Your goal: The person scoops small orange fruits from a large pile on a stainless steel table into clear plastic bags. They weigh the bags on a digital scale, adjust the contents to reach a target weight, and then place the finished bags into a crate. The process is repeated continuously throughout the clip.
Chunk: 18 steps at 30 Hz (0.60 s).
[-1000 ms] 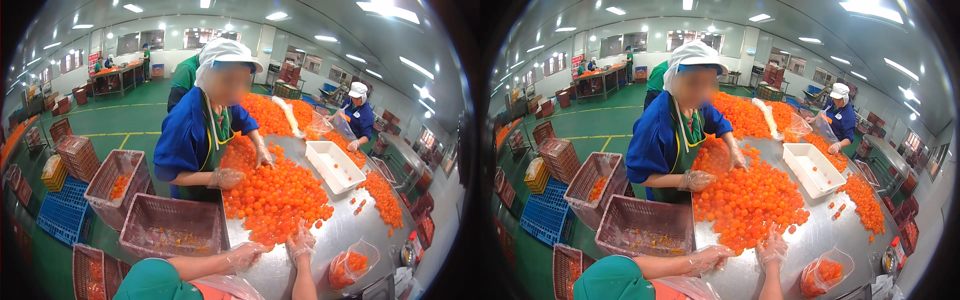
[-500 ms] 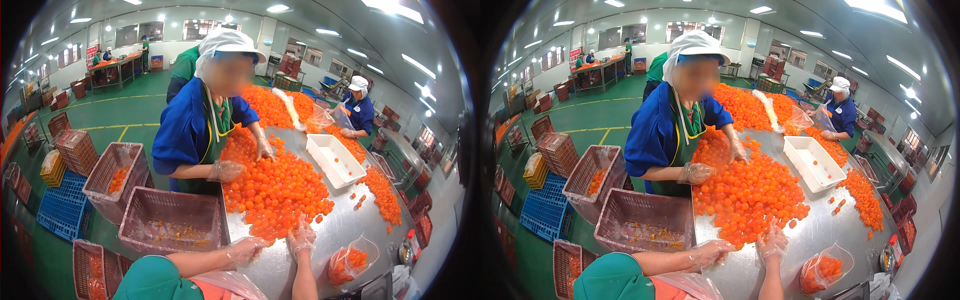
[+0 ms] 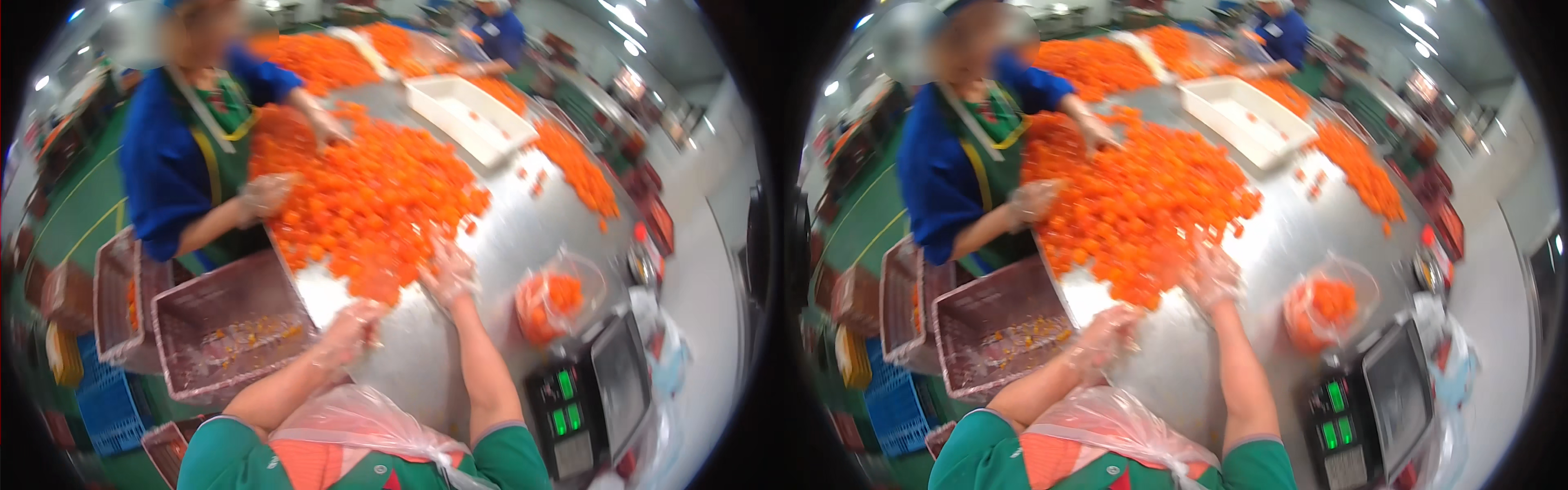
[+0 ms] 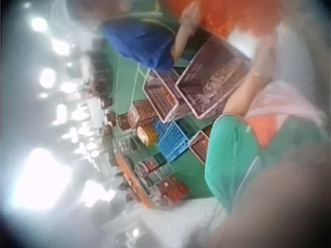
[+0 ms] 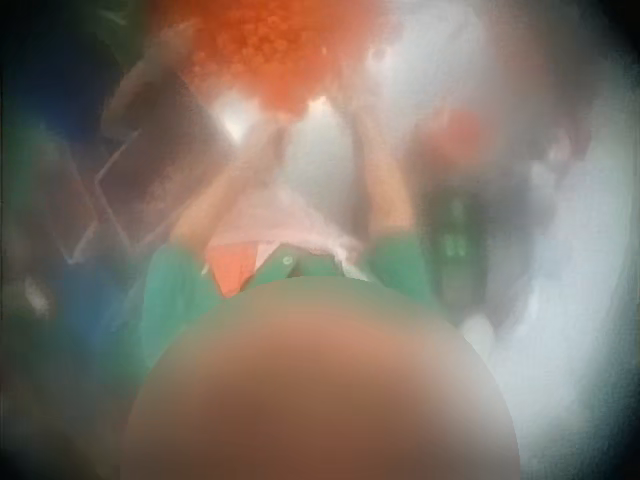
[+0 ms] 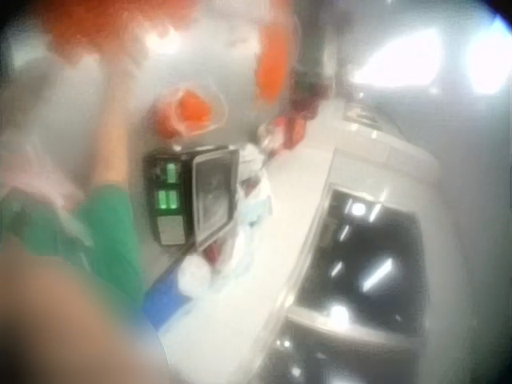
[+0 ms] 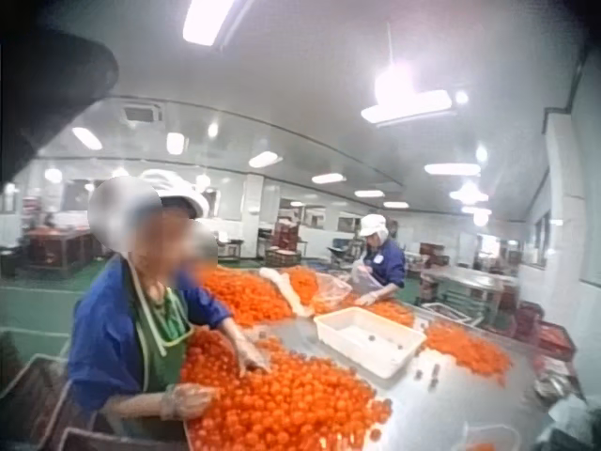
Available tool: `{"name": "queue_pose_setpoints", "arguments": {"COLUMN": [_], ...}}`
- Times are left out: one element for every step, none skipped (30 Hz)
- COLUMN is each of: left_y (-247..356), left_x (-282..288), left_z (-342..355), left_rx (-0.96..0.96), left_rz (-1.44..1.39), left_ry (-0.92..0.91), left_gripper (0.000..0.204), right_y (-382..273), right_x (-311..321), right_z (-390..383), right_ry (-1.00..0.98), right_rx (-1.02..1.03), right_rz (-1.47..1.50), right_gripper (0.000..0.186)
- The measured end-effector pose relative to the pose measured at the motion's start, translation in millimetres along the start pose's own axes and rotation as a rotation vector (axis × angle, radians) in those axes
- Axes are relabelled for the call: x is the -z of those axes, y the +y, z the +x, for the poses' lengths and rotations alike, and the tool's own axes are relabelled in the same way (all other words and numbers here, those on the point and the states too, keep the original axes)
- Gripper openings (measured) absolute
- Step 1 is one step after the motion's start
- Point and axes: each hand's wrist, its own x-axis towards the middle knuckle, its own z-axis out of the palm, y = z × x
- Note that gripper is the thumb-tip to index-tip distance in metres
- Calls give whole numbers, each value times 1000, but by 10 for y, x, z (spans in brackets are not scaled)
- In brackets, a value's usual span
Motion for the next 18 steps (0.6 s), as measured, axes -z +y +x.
{"name": "queue_pose_setpoints", "arguments": {"left_y": [60, -25, 10, 7, 39, 77, 95, -7, -20, -61, 100, 150, 180, 95, -17, -93, -178, -220], "left_x": [-39, 15, -49, -47, -64, 2, 44, 10, 30, 96, 21, -44, -60, -66, 5, 20, -21, 63], "left_z": [-57, -17, -40, -56, -95, -57, -51, -69, -93, -104, -190, -225, -230, -109, 21, 117, 280, 259], "left_rx": [4, 12, 34, 59, 92, 90, 83, 91, 49, -13, -10, -1, -5, 40, 86, 51, 29, -23], "left_rz": [13, -34, -38, -63, -129, -149, -172, -135, -86, -8, 131, 242, 214, 125, 25, 70, 120, 93], "left_ry": [10, 7, 24, 19, 16, -7, -22, -38, -19, -28, -57, 3, -10, -24, -47, -100, -180, -170], "left_gripper": [16, 13, 13, 12, 9, 9, 9, 9, 10, 15, 17, 18, 19, 20, 21, 23, 24, 25], "right_y": [-49, -79, -15, 7, -18, -86, -133, -11, 18, -110, -46, -49, -90, 114, -41, 14, 78, -83], "right_x": [86, 120, 106, 85, 174, 147, 121, 52, 14, 63, 28, 26, 105, -125, 56, 94, 121, 209], "right_z": [5, 2, -74, -75, -55, 13, 53, -56, -41, -27, -36, -15, 1, -53, -69, -113, -160, -103], "right_ry": [-66, -92, -15, -25, -75, -37, 0, -38, -46, -62, 11, 90, 64, 218, 38, 10, 9, -16], "right_rx": [-74, -83, -55, -72, -89, -77, -56, -66, -31, -43, 9, 66, 70, 120, -47, -118, -204, -166], "right_rz": [18, 14, -2, -28, 40, 20, 4, -3, 18, -2, 68, 91, 112, 10, -17, -29, -27, 18], "right_gripper": [80, 82, 83, 83, 82, 82, 81, 81, 80, 79, 78, 77, 83, 82, 83, 83, 84, 85]}}
